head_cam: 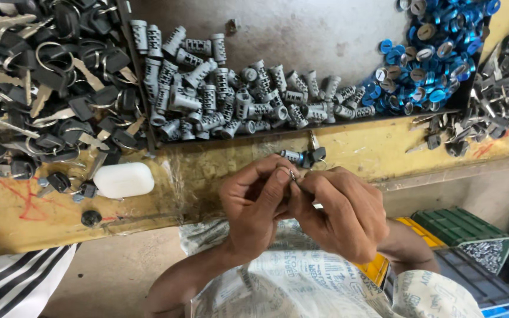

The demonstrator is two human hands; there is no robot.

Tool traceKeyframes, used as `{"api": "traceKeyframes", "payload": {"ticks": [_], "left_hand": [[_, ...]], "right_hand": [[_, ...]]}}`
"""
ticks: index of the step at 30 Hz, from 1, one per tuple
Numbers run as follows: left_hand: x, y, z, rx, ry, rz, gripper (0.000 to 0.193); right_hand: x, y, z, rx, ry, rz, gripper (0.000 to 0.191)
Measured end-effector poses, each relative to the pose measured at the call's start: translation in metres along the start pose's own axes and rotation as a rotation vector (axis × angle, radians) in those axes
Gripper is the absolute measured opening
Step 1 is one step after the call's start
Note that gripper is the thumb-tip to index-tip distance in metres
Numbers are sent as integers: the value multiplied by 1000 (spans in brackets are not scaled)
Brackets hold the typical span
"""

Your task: The person picks keys and gray plastic key-head components from trays on the workbench, inserts a key into a plastic head, presses a blue cap onto the assembly, and places the finished key blank into the tray. They repeat this assembly for multiple keys throughout the clip.

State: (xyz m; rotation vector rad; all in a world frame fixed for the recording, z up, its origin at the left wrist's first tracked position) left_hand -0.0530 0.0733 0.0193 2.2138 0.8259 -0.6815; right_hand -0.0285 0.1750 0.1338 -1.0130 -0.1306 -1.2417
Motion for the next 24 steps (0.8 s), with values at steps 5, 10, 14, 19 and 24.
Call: {"api": "traceKeyframes", "payload": {"ticks": [5,10,14,19,24], "left_hand": [[-1,5,-5,59,-55,-53,13],[4,9,-5,77,-84,-50,12],[15,11,4,17,-54,71,13],[-8,-3,1,49,-326,-175,11],[-53,-15,0,220,-864,-365,12]], "right_hand": [[0,14,6,-104,-73,62,20],[-1,23,9,-90,-63,95,19],[1,22,10,-39,-62,126,19],[-16,10,17,-12,-133,-123,23],[-26,-1,6,205,-236,-271,28]]}}
Point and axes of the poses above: each hand's wrist, its own y-axis away from the middle knuckle, its own z-axis out of the back of the hand, x = y × z, the point moved 7 cm from there along -y, towards the middle knuckle, and after that the axes turned 12 degrees about -y, right-handed, at the moved point
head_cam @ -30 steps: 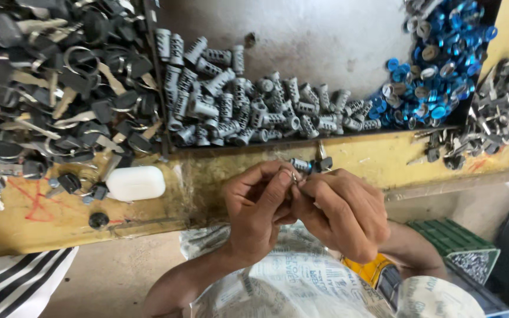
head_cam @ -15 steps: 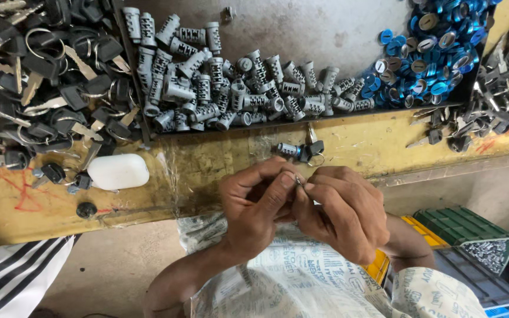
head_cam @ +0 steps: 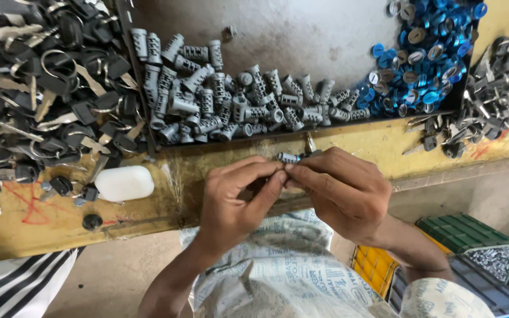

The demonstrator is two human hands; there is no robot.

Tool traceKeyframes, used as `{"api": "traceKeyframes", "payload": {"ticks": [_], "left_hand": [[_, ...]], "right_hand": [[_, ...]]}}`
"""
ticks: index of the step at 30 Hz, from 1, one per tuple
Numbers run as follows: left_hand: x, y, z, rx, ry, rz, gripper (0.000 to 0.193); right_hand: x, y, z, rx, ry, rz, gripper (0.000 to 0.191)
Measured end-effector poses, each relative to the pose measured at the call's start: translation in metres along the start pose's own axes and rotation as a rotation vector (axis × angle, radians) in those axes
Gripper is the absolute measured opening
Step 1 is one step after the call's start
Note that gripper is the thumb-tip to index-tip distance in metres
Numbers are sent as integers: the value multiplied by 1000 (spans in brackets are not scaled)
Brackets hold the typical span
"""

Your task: The person picks keys and gray plastic key-head components from trays on the workbench, inserts a key into a plastic head, presses a blue cap onto the assembly, and places the finished key blank into the tray. They repeat this assembly for multiple keys throughout the clip.

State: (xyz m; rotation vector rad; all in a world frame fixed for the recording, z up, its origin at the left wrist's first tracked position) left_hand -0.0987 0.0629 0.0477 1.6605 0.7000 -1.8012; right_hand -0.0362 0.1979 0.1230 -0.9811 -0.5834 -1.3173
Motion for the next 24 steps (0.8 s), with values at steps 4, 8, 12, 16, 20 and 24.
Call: {"api": "traceKeyframes", "payload": {"ticks": [4,8,12,16,20,24], "left_hand": [[25,4,1,91,329,240,13],[47,19,-4,-138,333,273,17],[56,25,-7,-188,341,283,20],[55,25,-8,-143,416,318,19],[55,25,-11,-52,477,361,19],[49,19,-12,41,658,385,19]], "right_hand": [[-26,-15,2,114,-361,-293,14],[-53,-63,20,109,-53,-240,7],[-50,-114,-4,241,124,-110,25],[-25,-131,-24,228,249,68,16],[-40,-116,5,86,387,80,12],[-70,-92,19,122,425,-83,8]]}}
Point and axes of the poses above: each hand's wrist, its own y-axis away from the middle knuckle, its own z-axis out of the back of the hand, x = y × z, the point moved 7 cm from there along -y, towards the middle knuckle, and after that the axes turned 12 degrees about -y, right-handed, at the moved point
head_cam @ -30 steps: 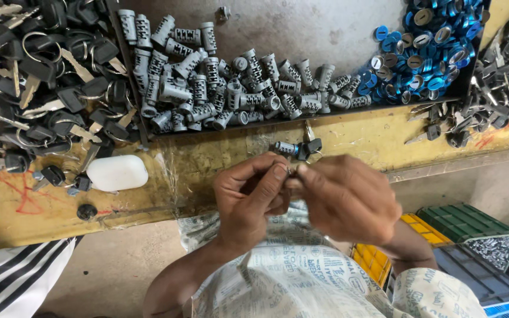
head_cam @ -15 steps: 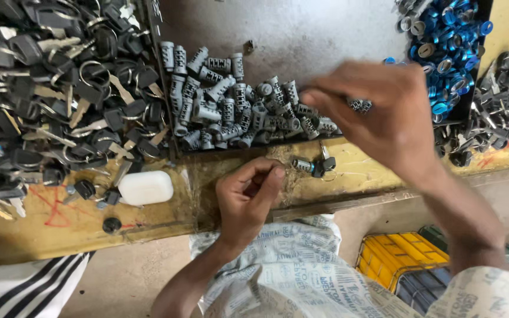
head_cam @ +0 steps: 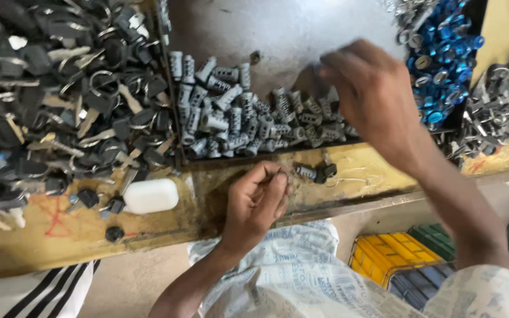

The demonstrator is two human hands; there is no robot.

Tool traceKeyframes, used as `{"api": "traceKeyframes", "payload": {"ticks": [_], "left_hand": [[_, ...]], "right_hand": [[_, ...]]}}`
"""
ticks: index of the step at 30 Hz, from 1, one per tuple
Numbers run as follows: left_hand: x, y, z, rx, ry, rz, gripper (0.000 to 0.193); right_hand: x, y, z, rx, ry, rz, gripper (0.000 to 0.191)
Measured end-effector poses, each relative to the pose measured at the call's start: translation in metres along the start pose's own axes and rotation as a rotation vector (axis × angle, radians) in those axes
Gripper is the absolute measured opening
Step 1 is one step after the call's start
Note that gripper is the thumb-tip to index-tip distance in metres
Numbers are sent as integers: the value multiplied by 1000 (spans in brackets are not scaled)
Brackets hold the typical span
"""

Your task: The person picks keys and gray plastic key-head components from trays on the workbench, inserts a key into a plastic head, presses a blue cap onto the assembly, and places the finished key blank into the tray. They repeat this assembly for multiple keys throughout the clip.

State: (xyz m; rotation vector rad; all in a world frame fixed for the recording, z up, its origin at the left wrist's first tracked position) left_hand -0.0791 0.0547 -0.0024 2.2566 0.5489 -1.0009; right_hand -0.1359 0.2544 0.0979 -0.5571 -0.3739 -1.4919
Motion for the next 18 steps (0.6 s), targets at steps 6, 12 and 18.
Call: {"api": "traceKeyframes", "payload": {"ticks": [6,12,18], "left_hand": [[-28,-3,-14,81,176,40,22],[-36,-13,-33,174,200,88,23],[-32,-14,-30,98,25,132,19]], "right_hand": [[46,75,9,-128,-575,-149,23],[42,111,-3,-116,-576,-251,33],[33,116,-3,-132,-716,-273,34]]}}
Point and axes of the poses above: each hand's wrist, its own y-axis away from the middle knuckle, its own z-axis out of the back of the hand, x = y × z, the point moved 7 cm from there along -y, towards the middle knuckle, and after that the axes turned 12 degrees about -y, right-handed, at the moved point
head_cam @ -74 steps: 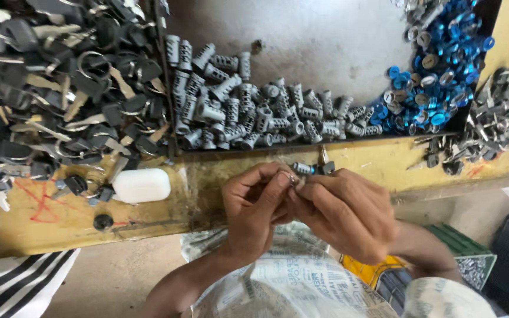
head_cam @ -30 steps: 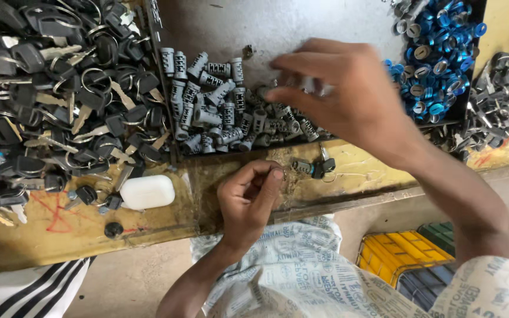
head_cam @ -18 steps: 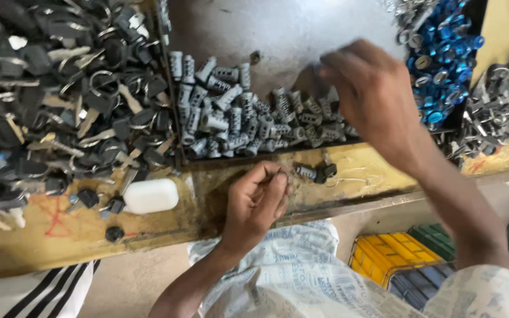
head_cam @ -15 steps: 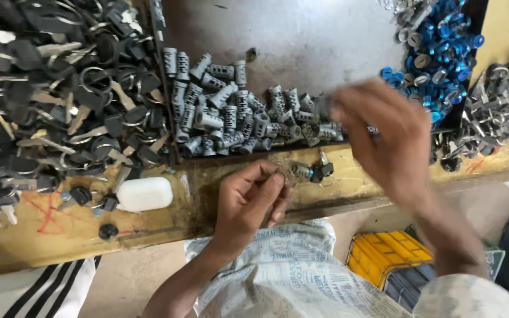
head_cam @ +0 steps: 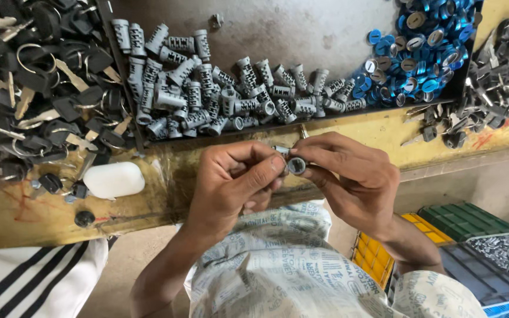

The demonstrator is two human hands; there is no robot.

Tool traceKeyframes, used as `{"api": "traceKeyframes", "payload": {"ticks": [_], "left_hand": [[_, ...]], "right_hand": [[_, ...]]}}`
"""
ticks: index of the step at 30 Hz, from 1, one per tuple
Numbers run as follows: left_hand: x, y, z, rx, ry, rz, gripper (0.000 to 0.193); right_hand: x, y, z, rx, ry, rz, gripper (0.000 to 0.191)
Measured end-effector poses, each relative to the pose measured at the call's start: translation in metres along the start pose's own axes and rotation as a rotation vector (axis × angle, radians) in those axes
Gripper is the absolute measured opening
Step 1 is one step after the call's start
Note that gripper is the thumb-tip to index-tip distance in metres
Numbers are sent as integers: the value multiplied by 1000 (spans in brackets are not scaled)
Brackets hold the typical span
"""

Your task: The person picks keys and gray plastic key-head components from trays on the workbench, inserts a key into a plastic head, presses a blue cap onto the assembly, and places the finished key blank into the tray. They repeat this assembly for multiple keys throughout the clip.

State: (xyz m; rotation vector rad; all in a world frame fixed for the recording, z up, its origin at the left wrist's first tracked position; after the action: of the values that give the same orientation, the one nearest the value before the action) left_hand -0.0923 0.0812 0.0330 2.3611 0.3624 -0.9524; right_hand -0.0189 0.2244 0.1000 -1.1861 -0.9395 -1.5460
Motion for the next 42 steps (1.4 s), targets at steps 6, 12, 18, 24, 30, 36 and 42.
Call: {"api": "traceKeyframes", "payload": {"ticks": [6,12,18,24,30,36,42], "left_hand": [[-1,3,1,-33,-109,47,16],[-9,3,-4,-73,-393,-71,13],[-22,2,-10,-92,-634,-75,11],[-33,10,-14,-98,-980,-264,11],[-18,19,-27,-281,-1196,-638,12],[-13,34,-44,-431,-1182,-1016,18],[-6,39,-14,-507,-693,-754,9]], "right_hand": [[-25,13,-1,51,-229,-144,32],[-36,25,2,-26,-237,-267,19],[-34,27,1,-31,-164,-244,18],[-27,28,-3,4,-160,-165,37],[-29,28,-6,-119,-113,-216,37],[-5,33,-21,-136,-84,-71,56],[26,9,-39,-59,-34,87,48]]}}
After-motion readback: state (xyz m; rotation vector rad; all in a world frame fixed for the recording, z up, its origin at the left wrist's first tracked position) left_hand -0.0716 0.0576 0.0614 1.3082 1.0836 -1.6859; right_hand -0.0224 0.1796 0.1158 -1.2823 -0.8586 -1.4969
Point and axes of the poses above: each hand's wrist, its own y-axis away from the middle knuckle, its own z-axis out of the back of the hand, x = y × z, the point moved 7 cm from there along -y, towards the middle knuckle, and after that the axes turned 12 degrees about -y, right-handed, at the moved point
